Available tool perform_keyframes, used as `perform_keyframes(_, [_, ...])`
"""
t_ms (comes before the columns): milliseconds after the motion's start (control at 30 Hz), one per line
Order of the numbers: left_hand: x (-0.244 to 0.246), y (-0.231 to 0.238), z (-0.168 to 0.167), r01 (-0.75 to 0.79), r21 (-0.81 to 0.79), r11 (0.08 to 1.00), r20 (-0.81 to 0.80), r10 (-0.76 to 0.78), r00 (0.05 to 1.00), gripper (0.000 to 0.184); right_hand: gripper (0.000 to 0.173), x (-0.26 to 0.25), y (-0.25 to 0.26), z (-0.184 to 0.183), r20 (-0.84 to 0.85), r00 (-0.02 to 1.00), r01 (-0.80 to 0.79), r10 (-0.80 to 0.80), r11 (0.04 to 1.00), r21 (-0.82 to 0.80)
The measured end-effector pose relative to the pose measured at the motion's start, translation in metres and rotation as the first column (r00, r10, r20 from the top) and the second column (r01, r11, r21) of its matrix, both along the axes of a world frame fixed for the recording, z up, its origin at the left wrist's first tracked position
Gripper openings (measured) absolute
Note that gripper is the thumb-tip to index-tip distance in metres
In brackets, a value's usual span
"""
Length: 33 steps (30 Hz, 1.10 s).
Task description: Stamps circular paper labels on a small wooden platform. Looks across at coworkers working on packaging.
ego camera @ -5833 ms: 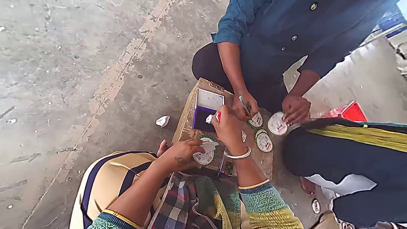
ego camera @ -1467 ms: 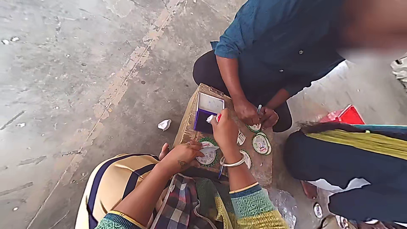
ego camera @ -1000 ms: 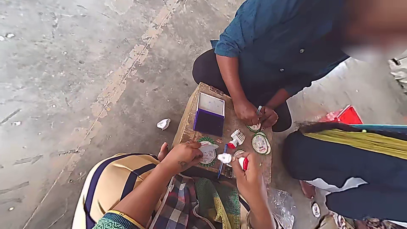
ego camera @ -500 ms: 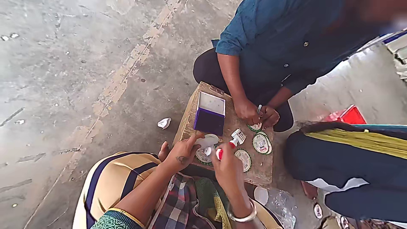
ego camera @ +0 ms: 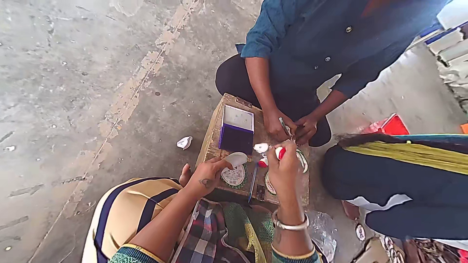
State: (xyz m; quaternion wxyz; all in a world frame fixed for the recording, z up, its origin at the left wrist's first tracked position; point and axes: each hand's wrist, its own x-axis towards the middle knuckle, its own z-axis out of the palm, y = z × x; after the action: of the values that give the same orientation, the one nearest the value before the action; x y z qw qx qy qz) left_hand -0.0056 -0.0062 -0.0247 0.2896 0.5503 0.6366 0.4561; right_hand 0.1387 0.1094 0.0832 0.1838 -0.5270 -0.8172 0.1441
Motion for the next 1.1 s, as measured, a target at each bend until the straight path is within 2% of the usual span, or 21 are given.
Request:
perform_keyframes(67, [-0.001, -0.003, 0.001, 0.054, -0.023, 0.998, -0.029, -0.055, 0.998, 0.032, 0.031, -0.025, 0.018, -0.003, 0.059, 0.998, -0.037, 0.039, 0.999, -0.035])
perform_keyframes(200, [-0.007, -0.008, 0.001, 0.224, -0.086, 0.971, -0.062, -0.23, 0.971, 0.027, 0.034, -0.074, 0.039, -0.032, 0.234, 0.964, -0.103, 0.128, 0.988, -0.117])
perform_keyframes(300, [-0.011, -0.006, -0.001, 0.288, -0.084, 0.954, -0.101, -0.295, 0.95, 0.036, 0.031, -0.08, 0.043, -0.034, 0.267, 0.955, -0.097, 0.129, 0.987, -0.129])
perform_keyframes(367, [-0.01, -0.005, -0.004, 0.298, -0.055, 0.953, -0.143, -0.303, 0.942, 0.028, 0.031, -0.071, 0.046, -0.031, 0.241, 0.965, -0.069, 0.104, 0.986, -0.149])
perform_keyframes(533, [-0.009, -0.004, -0.008, 0.243, 0.031, 0.97, -0.155, -0.235, 0.959, 0.022, 0.03, -0.034, 0.03, -0.013, 0.058, 0.996, -0.056, 0.066, 0.986, -0.156])
perform_keyframes(667, [-0.006, -0.002, -0.007, 0.148, 0.037, 0.988, -0.075, -0.145, 0.987, 0.02, 0.025, 0.001, 0.011, -0.004, -0.042, 0.998, -0.049, 0.041, 0.976, -0.213])
perform_keyframes(767, [-0.004, -0.002, -0.001, 0.084, -0.047, 0.995, 0.012, -0.084, 0.996, 0.021, 0.025, 0.025, -0.005, -0.002, -0.085, 0.994, -0.082, 0.065, 0.975, -0.208])
perform_keyframes(867, [-0.005, 0.0, 0.007, 0.049, -0.14, 0.989, 0.071, -0.039, 0.997, 0.024, 0.025, 0.042, -0.017, -0.001, -0.095, 0.989, -0.129, 0.115, 0.979, -0.158])
perform_keyframes(1000, [-0.004, 0.001, 0.003, -0.013, -0.098, 0.995, 0.083, 0.022, 0.996, 0.026, 0.025, 0.048, -0.024, -0.006, -0.04, 0.98, -0.196, 0.193, 0.976, -0.095])
perform_keyframes(1100, [-0.007, 0.001, 0.004, 0.001, -0.171, 0.985, 0.083, 0.013, 0.996, 0.029, 0.026, 0.039, -0.03, -0.017, 0.031, 0.963, -0.257, 0.266, 0.95, -0.177])
